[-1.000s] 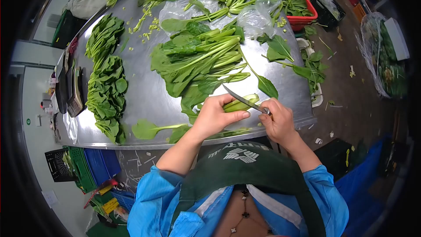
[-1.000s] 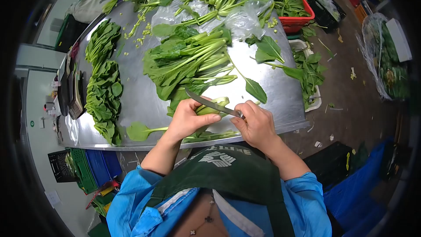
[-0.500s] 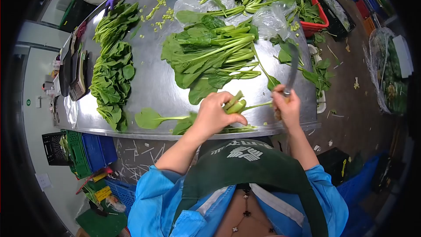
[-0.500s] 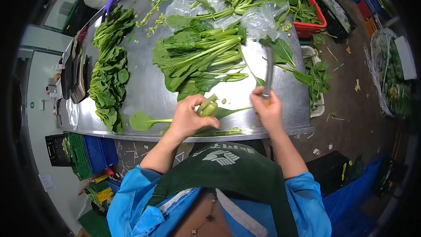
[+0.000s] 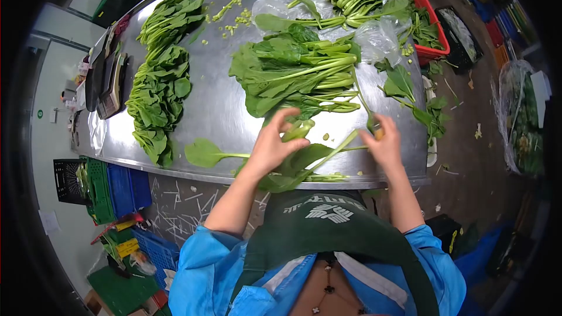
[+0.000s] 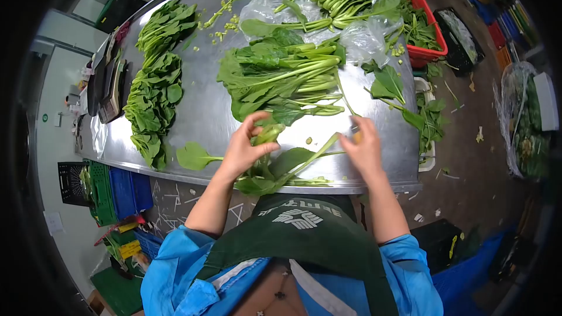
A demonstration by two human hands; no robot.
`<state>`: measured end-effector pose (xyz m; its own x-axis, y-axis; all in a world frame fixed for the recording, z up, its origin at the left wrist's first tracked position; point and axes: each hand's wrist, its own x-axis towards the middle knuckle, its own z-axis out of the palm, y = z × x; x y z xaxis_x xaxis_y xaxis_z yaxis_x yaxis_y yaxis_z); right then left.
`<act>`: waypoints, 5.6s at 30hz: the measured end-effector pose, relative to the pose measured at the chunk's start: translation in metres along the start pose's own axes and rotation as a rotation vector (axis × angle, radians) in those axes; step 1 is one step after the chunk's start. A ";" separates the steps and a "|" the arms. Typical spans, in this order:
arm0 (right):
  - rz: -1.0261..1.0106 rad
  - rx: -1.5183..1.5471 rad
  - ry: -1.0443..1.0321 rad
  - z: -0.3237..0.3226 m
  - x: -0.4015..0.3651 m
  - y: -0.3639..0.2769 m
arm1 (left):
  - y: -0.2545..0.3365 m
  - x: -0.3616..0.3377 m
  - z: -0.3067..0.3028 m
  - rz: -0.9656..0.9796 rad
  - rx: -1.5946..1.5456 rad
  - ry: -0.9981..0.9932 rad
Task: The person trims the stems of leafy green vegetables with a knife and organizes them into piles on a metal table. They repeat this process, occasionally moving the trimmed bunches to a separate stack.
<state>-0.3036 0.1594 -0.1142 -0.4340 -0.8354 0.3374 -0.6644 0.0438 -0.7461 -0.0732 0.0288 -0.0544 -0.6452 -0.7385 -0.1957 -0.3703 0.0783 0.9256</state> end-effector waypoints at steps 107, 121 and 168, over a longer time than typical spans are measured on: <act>0.003 0.248 -0.185 -0.022 0.001 -0.053 | 0.037 -0.006 0.030 0.648 0.651 0.019; -0.056 -0.039 -0.080 -0.082 -0.024 -0.093 | 0.086 0.004 0.051 0.327 0.036 -0.247; 0.450 0.762 0.019 0.009 0.062 -0.028 | 0.063 0.008 0.006 0.626 0.520 -0.026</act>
<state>-0.3065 0.1013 -0.0774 -0.5710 -0.8175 -0.0758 0.1545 -0.0163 -0.9879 -0.1057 0.0321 0.0008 -0.8485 -0.4396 0.2945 -0.1947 0.7769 0.5988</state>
